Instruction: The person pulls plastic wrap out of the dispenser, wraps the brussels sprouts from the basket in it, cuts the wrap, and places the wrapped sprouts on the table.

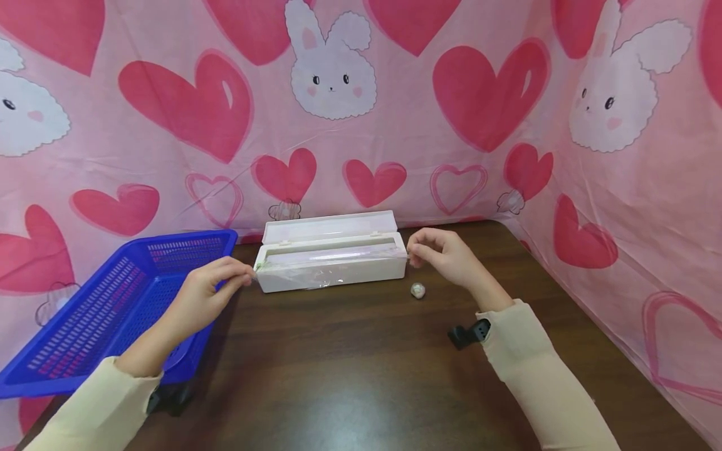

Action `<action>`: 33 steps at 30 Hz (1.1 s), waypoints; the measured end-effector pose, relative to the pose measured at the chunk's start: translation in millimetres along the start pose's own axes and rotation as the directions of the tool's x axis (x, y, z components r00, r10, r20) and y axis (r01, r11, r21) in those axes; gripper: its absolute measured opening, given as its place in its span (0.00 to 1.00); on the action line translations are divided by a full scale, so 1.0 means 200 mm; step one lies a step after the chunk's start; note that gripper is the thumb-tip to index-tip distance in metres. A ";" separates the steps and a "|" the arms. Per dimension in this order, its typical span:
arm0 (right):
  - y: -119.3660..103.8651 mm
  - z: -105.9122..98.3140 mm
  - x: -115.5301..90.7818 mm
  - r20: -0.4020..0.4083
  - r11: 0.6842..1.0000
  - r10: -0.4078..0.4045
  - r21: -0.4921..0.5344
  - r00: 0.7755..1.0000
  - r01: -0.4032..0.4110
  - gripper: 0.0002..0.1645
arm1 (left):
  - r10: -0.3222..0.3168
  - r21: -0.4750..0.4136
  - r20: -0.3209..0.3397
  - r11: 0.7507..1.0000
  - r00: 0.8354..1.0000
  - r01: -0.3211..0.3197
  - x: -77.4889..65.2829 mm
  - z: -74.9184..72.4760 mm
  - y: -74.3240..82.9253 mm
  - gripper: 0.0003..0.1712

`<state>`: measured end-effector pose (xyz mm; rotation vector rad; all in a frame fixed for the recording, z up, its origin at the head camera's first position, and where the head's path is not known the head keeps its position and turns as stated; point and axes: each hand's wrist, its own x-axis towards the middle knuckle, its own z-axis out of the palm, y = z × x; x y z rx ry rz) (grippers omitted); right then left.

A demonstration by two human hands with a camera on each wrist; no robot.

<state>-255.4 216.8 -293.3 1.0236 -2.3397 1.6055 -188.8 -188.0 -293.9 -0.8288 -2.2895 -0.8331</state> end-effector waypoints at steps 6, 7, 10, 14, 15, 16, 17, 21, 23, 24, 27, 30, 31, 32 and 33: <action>0.01 -0.02 -0.05 0.204 0.994 -0.004 0.108 0.979 -0.018 0.04 | 0.100 -0.077 0.070 0.993 0.993 -0.094 -0.09 0.00 0.02 0.14; 0.02 -0.02 -0.06 0.232 0.993 -0.007 0.112 0.973 -0.019 0.05 | 0.110 -0.093 0.081 0.990 0.991 -0.102 -0.11 0.00 0.02 0.15; 0.04 -0.02 -0.09 0.315 0.992 -0.027 0.123 0.949 -0.013 0.06 | 0.123 -0.123 0.102 0.986 0.987 -0.110 -0.15 0.01 0.03 0.15; 0.07 -0.02 -0.12 0.440 0.987 -0.046 0.159 0.897 -0.027 0.07 | 0.132 -0.163 0.134 0.980 0.982 -0.109 -0.21 0.04 0.03 0.14; 0.08 -0.01 -0.13 0.468 0.986 -0.046 0.164 0.882 -0.036 0.07 | 0.136 -0.173 0.143 0.979 0.980 -0.111 -0.22 0.05 0.03 0.14; 0.08 -0.01 -0.14 0.493 0.985 -0.046 0.169 0.869 -0.044 0.07 | 0.137 -0.183 0.155 0.977 0.978 -0.108 -0.23 0.07 0.03 0.14; 0.09 0.00 -0.15 0.516 0.983 -0.043 0.175 0.855 -0.056 0.06 | 0.137 -0.188 0.169 0.977 0.976 -0.104 -0.25 0.08 0.03 0.13; 0.14 0.03 -0.18 0.587 0.979 -0.052 0.190 0.808 -0.074 0.06 | 0.116 -0.199 0.246 0.978 0.962 -0.067 -0.32 0.13 0.02 0.10; 0.17 0.04 -0.20 0.615 0.977 -0.053 0.194 0.787 -0.086 0.06 | 0.099 -0.190 0.281 0.981 0.955 -0.045 -0.36 0.15 0.00 0.10; 0.18 0.05 -0.20 0.627 0.977 -0.055 0.195 0.777 -0.088 0.06 | 0.089 -0.182 0.296 0.983 0.951 -0.035 -0.38 0.16 -0.01 0.09; 0.23 0.06 -0.23 0.654 0.976 -0.051 0.192 0.755 -0.100 0.06 | 0.071 -0.133 0.312 0.991 0.947 -0.031 -0.43 0.16 -0.04 0.09; 0.28 0.08 -0.25 0.672 0.977 -0.050 0.185 0.739 -0.102 0.06 | 0.066 -0.080 0.309 0.996 0.949 -0.043 -0.46 0.16 -0.06 0.09; 0.29 0.09 -0.26 0.676 0.978 -0.045 0.178 0.735 -0.104 0.06 | 0.066 -0.063 0.307 0.997 0.950 -0.049 -0.47 0.16 -0.07 0.09; 0.30 0.10 -0.26 0.680 0.980 -0.037 0.169 0.732 -0.108 0.05 | 0.064 -0.054 0.307 0.997 0.949 -0.050 -0.48 0.16 -0.07 0.09; 0.31 0.11 -0.27 0.684 0.982 -0.026 0.156 0.729 -0.111 0.05 | 0.065 -0.039 0.309 0.998 0.949 -0.055 -0.48 0.17 -0.07 0.09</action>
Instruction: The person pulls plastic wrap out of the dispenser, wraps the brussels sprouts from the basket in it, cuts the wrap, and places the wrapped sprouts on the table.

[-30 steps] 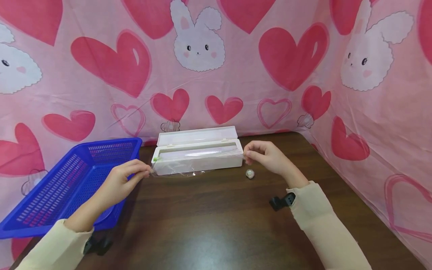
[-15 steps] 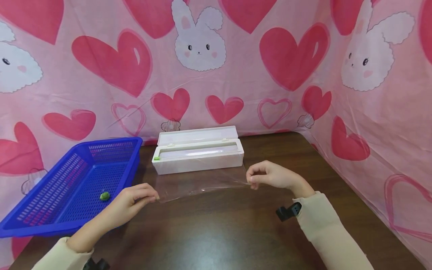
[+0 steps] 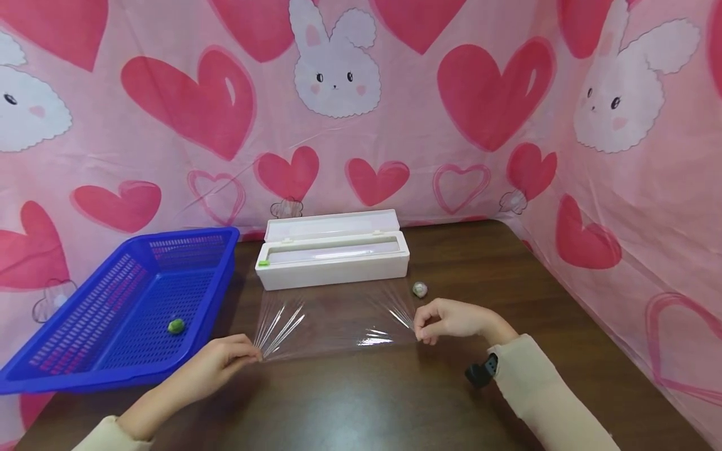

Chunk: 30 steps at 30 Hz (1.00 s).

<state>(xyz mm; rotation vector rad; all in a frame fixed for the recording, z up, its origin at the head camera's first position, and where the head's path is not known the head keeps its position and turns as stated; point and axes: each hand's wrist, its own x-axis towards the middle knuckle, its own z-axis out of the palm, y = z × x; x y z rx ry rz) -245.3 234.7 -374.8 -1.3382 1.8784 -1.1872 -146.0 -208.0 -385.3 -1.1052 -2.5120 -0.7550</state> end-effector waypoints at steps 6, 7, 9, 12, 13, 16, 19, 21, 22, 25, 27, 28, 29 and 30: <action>0.03 0.05 0.03 -0.022 0.987 0.126 -0.094 0.992 -0.127 0.06 | -0.014 0.085 0.062 0.996 0.998 0.009 -0.01 0.03 -0.03 0.08; 0.04 0.06 0.03 -0.030 0.982 0.146 -0.113 0.989 -0.149 0.06 | -0.023 0.092 0.079 0.996 0.997 0.016 -0.02 0.04 -0.03 0.07; 0.05 0.07 0.04 -0.051 0.971 0.179 -0.149 0.982 -0.185 0.06 | -0.045 0.100 0.109 0.994 0.993 0.034 -0.02 0.05 -0.04 0.06; 0.05 0.09 0.06 -0.075 0.957 0.217 -0.182 0.973 -0.227 0.05 | -0.099 0.095 0.146 0.992 0.984 0.086 -0.02 0.07 -0.05 0.05; 0.05 0.10 0.06 -0.082 0.951 0.229 -0.194 0.970 -0.241 0.05 | -0.120 0.096 0.158 0.990 0.980 0.106 -0.02 0.08 -0.05 0.04; 0.05 0.11 0.07 -0.096 0.931 0.272 -0.224 0.957 -0.287 0.05 | -0.175 0.108 0.190 0.982 0.966 0.157 -0.01 0.10 -0.06 0.03; 0.06 0.12 0.09 -0.109 0.906 0.328 -0.245 0.938 -0.345 0.06 | -0.220 0.127 0.215 0.972 0.951 0.197 0.00 0.11 -0.06 0.03; 0.06 0.12 0.10 -0.114 0.892 0.361 -0.246 0.926 -0.378 0.06 | -0.244 0.134 0.216 0.966 0.945 0.219 0.02 0.12 -0.05 0.04; 0.06 0.13 0.10 -0.118 0.887 0.374 -0.244 0.920 -0.392 0.07 | -0.258 0.136 0.214 0.963 0.942 0.232 0.02 0.12 -0.05 0.05; 0.06 0.13 0.11 -0.127 0.880 0.396 -0.229 0.909 -0.415 0.08 | -0.288 0.146 0.198 0.954 0.937 0.262 0.03 0.12 -0.05 0.06; 0.07 0.14 0.11 -0.134 0.883 0.392 -0.224 0.910 -0.413 0.09 | -0.308 0.149 0.194 0.948 0.931 0.282 0.04 0.12 -0.05 0.07; 0.08 0.14 0.12 -0.140 0.885 0.389 -0.220 0.911 -0.411 0.09 | -0.318 0.149 0.193 0.945 0.928 0.292 0.04 0.12 -0.05 0.07; 0.08 0.14 0.12 -0.147 0.888 0.384 -0.213 0.912 -0.408 0.08 | -0.329 0.149 0.193 0.941 0.924 0.304 0.04 0.12 -0.05 0.07; 0.09 0.14 0.12 -0.157 0.890 0.380 -0.207 0.911 -0.407 0.08 | -0.344 0.147 0.194 0.936 0.919 0.319 0.05 0.12 -0.05 0.07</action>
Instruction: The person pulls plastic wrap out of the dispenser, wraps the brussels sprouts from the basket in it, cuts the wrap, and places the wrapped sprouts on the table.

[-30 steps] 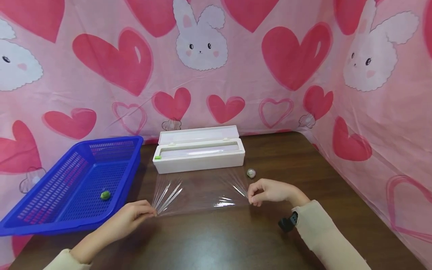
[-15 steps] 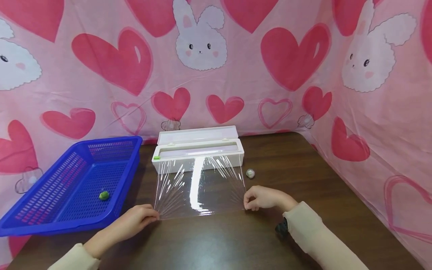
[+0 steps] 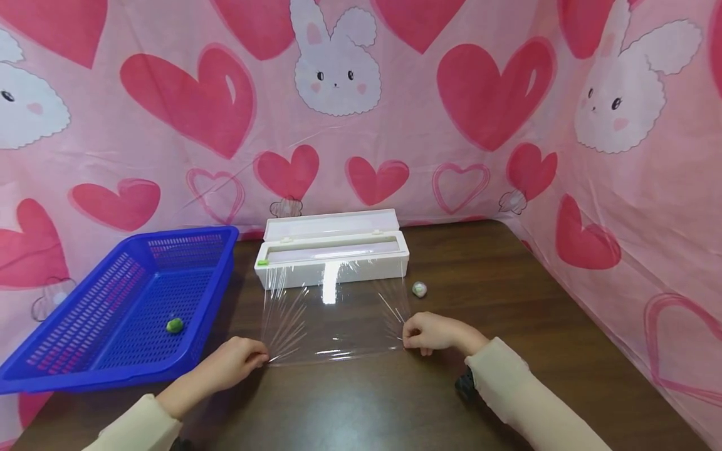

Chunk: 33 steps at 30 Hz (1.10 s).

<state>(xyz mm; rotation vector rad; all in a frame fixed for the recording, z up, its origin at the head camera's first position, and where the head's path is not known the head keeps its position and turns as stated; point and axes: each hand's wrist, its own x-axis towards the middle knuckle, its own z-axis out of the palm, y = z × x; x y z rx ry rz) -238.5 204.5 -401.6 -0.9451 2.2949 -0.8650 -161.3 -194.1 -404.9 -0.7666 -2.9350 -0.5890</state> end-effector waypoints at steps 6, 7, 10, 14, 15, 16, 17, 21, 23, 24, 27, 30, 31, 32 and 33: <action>0.02 0.02 0.02 -0.103 1.000 0.010 0.007 0.995 -0.010 0.07 | -0.102 -0.018 0.014 0.995 0.995 0.102 0.01 0.00 0.02 0.06; 0.02 0.03 0.03 -0.120 1.000 0.015 0.006 0.993 -0.015 0.08 | -0.111 -0.016 0.013 0.994 0.994 0.111 0.01 0.00 0.02 0.05; 0.02 0.03 0.03 -0.149 0.999 0.031 -0.008 0.988 -0.032 0.09 | -0.131 -0.002 0.009 0.991 0.991 0.131 0.01 0.00 0.03 0.05; 0.01 0.04 0.04 -0.144 0.998 0.037 -0.036 0.989 -0.043 0.09 | -0.171 -0.003 0.026 0.985 0.985 0.171 0.02 0.01 0.03 0.06; 0.01 0.04 0.04 -0.138 0.998 0.036 -0.040 0.990 -0.042 0.09 | -0.177 -0.003 0.032 0.984 0.984 0.177 0.02 0.01 0.03 0.07; 0.00 0.04 0.04 -0.133 0.998 0.036 -0.040 0.990 -0.042 0.10 | -0.180 -0.002 0.037 0.984 0.983 0.180 0.02 0.01 0.03 0.08; 0.00 0.05 0.04 -0.127 0.998 0.038 -0.038 0.991 -0.044 0.10 | -0.177 -0.006 0.043 0.984 0.983 0.177 0.02 0.01 0.03 0.08; -0.01 0.05 0.03 -0.109 0.998 0.049 -0.031 0.993 -0.053 0.10 | -0.134 -0.018 0.042 0.991 0.990 0.135 0.01 0.02 0.01 0.10; -0.01 0.05 0.03 -0.104 0.998 0.054 -0.040 0.993 -0.058 0.10 | -0.118 -0.034 0.044 0.992 0.992 0.120 0.00 0.02 0.01 0.10; -0.01 0.05 0.03 -0.103 0.997 0.053 -0.046 0.993 -0.058 0.10 | -0.112 -0.041 0.047 0.993 0.993 0.114 0.00 0.02 0.00 0.10; -0.01 0.05 0.03 -0.099 0.997 0.053 -0.052 0.994 -0.058 0.09 | -0.109 -0.053 0.060 0.992 0.992 0.112 0.00 0.02 0.00 0.10; -0.01 0.05 0.02 -0.089 0.998 0.048 -0.033 0.995 -0.052 0.10 | -0.097 -0.054 0.066 0.993 0.993 0.101 0.00 0.02 -0.01 0.10; -0.01 0.05 0.01 -0.084 0.998 0.048 -0.024 0.995 -0.050 0.09 | -0.091 -0.059 0.069 0.994 0.993 0.095 0.00 0.02 -0.01 0.11; 0.00 0.05 0.01 -0.080 0.999 0.046 -0.015 0.996 -0.048 0.09 | -0.082 -0.063 0.071 0.994 0.994 0.087 -0.01 0.01 -0.01 0.12; 0.00 0.05 0.01 -0.078 0.999 0.046 -0.006 0.996 -0.047 0.09 | -0.074 -0.065 0.074 0.995 0.994 0.079 -0.01 0.01 -0.01 0.13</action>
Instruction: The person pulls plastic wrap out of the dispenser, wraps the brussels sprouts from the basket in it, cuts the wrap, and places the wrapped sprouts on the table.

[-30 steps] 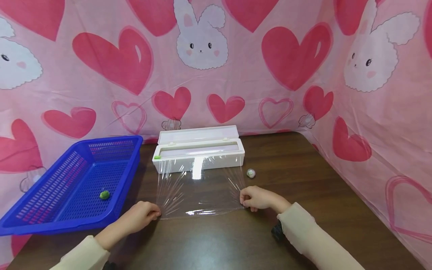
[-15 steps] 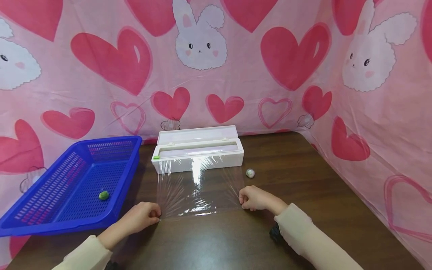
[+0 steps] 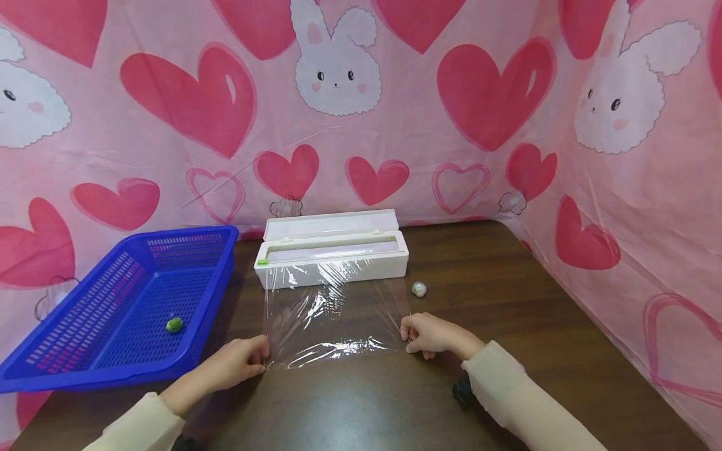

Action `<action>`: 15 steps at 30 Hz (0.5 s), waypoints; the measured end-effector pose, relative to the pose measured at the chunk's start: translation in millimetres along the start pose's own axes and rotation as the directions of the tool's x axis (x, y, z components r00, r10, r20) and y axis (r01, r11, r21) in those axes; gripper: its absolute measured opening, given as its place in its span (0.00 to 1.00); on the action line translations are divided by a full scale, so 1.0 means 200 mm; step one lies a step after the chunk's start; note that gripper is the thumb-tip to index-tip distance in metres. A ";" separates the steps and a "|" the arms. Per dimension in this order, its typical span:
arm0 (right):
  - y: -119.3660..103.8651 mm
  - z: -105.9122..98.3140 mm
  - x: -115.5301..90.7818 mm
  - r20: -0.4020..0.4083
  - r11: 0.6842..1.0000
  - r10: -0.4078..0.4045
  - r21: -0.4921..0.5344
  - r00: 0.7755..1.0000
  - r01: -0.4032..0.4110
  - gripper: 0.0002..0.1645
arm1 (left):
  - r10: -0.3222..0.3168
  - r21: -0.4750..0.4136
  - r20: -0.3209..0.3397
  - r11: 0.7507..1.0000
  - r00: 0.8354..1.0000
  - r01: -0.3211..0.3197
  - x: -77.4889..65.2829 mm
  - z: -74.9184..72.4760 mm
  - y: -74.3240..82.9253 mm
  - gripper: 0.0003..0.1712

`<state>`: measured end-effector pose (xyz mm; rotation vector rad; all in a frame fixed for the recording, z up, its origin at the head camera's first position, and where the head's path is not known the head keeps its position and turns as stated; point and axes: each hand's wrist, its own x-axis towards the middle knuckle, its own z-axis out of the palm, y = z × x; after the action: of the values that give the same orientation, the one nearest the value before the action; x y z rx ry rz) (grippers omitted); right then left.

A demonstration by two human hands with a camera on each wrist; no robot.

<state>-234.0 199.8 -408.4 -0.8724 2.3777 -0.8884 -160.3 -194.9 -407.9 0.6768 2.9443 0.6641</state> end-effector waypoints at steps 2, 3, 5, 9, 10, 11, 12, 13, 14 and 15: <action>0.01 0.00 0.00 0.002 1.000 -0.002 0.016 1.000 0.002 0.09 | 0.005 -0.009 0.013 1.000 1.000 -0.004 0.00 0.00 0.00 0.16; 0.02 -0.01 0.00 0.003 1.000 -0.002 0.021 1.000 0.002 0.10 | 0.002 -0.013 0.019 1.000 1.000 -0.001 0.00 0.00 0.01 0.18; 0.02 -0.01 0.00 0.002 1.000 0.004 0.029 1.000 -0.004 0.10 | -0.011 -0.013 0.031 1.000 0.999 0.012 0.00 0.00 0.01 0.21; 0.03 -0.02 0.01 0.009 0.999 0.020 0.044 1.000 -0.020 0.11 | -0.066 0.009 0.039 0.998 0.997 0.065 0.01 0.00 0.03 0.24; 0.03 -0.02 0.02 0.011 0.999 0.026 0.047 1.000 -0.027 0.12 | -0.078 0.017 0.039 0.997 0.996 0.078 0.02 0.00 0.03 0.24; 0.03 -0.03 0.02 0.011 0.998 0.030 0.050 0.999 -0.031 0.13 | -0.092 0.027 0.035 0.995 0.995 0.091 0.02 0.00 0.03 0.24; 0.04 -0.03 0.02 0.010 0.998 0.033 0.053 0.999 -0.034 0.13 | -0.105 0.036 0.030 0.994 0.994 0.103 0.02 0.00 0.03 0.24; 0.04 -0.03 0.03 0.011 0.998 0.036 0.054 0.999 -0.036 0.14 | -0.114 0.048 0.025 0.992 0.993 0.113 0.03 0.00 0.03 0.25; 0.04 -0.04 0.03 0.008 0.998 0.038 0.052 0.999 -0.039 0.15 | -0.121 0.056 0.020 0.991 0.992 0.120 0.03 0.00 0.02 0.25; 0.04 -0.04 0.04 0.005 0.998 0.039 0.052 0.999 -0.039 0.15 | -0.127 0.067 0.014 0.990 0.992 0.126 0.04 0.00 0.02 0.25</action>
<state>-247.2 203.1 -410.7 -0.8041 2.3492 -0.9284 -165.3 -188.7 -404.9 0.4918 2.9728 0.5492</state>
